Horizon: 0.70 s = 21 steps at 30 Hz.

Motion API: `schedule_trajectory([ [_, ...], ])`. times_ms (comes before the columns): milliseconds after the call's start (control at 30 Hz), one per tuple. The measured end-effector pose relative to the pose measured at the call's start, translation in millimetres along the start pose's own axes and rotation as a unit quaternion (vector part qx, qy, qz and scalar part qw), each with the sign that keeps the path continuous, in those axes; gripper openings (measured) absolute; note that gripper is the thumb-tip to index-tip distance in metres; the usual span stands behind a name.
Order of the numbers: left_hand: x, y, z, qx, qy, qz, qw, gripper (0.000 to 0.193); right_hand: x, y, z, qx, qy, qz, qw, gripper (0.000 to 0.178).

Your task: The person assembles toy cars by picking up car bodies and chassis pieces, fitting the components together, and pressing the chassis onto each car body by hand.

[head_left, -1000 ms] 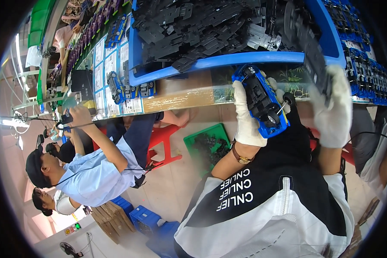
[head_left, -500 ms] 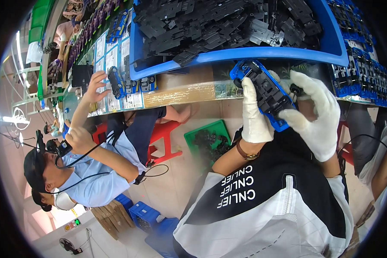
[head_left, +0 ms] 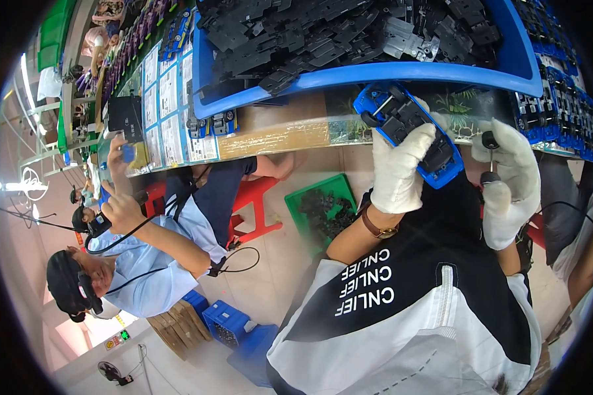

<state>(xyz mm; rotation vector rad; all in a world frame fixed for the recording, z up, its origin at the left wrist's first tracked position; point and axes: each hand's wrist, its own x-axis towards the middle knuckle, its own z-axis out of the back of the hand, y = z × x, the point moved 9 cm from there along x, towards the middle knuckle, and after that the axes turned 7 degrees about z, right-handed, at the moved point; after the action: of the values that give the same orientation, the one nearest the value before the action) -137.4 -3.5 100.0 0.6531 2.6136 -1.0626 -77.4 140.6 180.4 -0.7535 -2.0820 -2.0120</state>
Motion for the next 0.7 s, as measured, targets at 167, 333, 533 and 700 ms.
schedule_trajectory([
  [167, 3.2, 7.2, 0.0, -0.048, 0.048, 0.033, 0.997, 0.042, -6.2, 13.5, -7.3, -0.197, 0.168, 0.14, 0.956, 0.065],
  [333, -3.0, -0.7, -7.3, -0.123, -0.004, 0.01, 0.992, 0.034, -17.1, 24.3, -31.1, -0.201, 0.219, 0.26, 0.918, 0.058],
  [533, -7.1, 1.5, -9.9, -0.111, 0.057, 0.011, 0.992, 0.053, -33.2, -67.6, 0.2, 0.287, -0.139, -0.323, 0.891, 0.044],
  [700, -8.6, 3.9, -12.3, -0.081, 0.048, -0.017, 0.995, 0.056, -30.2, -59.9, -22.2, 0.168, 0.006, -0.312, 0.935, 0.031],
])
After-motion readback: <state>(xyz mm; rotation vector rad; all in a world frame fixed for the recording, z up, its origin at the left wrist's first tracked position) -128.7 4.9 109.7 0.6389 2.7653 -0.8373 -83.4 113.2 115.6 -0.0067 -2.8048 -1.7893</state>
